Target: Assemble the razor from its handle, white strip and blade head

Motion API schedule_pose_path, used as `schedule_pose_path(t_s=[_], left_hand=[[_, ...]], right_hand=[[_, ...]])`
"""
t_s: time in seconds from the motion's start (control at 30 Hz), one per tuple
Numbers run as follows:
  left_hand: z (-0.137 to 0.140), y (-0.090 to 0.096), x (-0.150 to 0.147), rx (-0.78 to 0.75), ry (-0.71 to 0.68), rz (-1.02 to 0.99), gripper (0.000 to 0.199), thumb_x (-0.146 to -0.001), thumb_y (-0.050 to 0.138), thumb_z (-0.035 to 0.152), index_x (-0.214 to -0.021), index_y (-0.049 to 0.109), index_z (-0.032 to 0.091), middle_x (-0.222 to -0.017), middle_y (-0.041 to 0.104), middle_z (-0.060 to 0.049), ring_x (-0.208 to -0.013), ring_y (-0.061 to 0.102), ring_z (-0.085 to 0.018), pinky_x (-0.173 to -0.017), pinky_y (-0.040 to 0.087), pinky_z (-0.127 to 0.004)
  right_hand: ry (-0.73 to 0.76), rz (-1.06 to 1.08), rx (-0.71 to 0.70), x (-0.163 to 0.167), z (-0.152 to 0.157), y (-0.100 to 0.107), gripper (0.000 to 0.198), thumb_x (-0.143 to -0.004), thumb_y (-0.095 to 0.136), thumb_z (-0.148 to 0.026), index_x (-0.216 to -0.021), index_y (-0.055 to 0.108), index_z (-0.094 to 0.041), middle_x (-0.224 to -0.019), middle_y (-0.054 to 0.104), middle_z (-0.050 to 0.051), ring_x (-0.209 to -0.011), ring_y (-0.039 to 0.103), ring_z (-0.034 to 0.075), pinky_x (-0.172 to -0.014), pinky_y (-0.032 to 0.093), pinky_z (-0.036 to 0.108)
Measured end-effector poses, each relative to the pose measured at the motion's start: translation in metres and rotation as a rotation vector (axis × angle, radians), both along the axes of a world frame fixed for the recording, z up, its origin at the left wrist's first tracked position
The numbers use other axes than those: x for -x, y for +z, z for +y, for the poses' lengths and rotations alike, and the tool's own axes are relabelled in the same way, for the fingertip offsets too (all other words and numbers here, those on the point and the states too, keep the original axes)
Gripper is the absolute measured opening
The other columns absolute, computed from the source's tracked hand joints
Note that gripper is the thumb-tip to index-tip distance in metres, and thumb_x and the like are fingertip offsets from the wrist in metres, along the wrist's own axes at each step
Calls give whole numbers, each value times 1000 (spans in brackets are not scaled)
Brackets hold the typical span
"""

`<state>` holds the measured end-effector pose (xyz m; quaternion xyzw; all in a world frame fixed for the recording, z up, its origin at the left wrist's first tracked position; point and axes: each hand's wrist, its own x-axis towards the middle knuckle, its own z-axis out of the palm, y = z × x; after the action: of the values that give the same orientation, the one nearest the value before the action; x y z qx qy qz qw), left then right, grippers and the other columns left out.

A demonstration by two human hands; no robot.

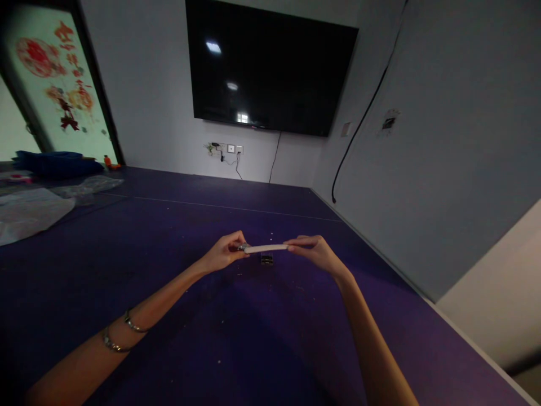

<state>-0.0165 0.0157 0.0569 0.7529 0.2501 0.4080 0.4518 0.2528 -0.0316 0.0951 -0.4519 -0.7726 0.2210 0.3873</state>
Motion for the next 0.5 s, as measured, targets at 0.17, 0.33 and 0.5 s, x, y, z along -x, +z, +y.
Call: schedule_pose_path(t_s=[0.17,0.33,0.5], left_hand=[[-1,1,1,-2,-20,-15,23,-69,65,15,-71,42,17,-79,66,-3,-78,62,-15,-67,44,-26],[0,-1,0,-7,5,13,21,-68,66,15,-73,45,16,-74,63,0,-70,61,-13,-63,43,-25],[2,-1,1,-17,-19,-18,22,-69,65,16,-73,43,16,-78,65,-2,-78,62,-15,-68,44,-26]], right_hand=[[-86,33,-39,3,-1,1,30,-73,63,-44,-91,73,-23,-89,70,6,-84,63,21,-77,47,33],[3,-5,7,2,0,0,28,-73,64,-43,-90,73,-23,-89,71,6,-85,63,22,-76,47,33],[-75,7,-50,1,2,-1,30,-74,62,-44,-93,72,-23,-89,70,5,-82,63,21,-73,48,32]])
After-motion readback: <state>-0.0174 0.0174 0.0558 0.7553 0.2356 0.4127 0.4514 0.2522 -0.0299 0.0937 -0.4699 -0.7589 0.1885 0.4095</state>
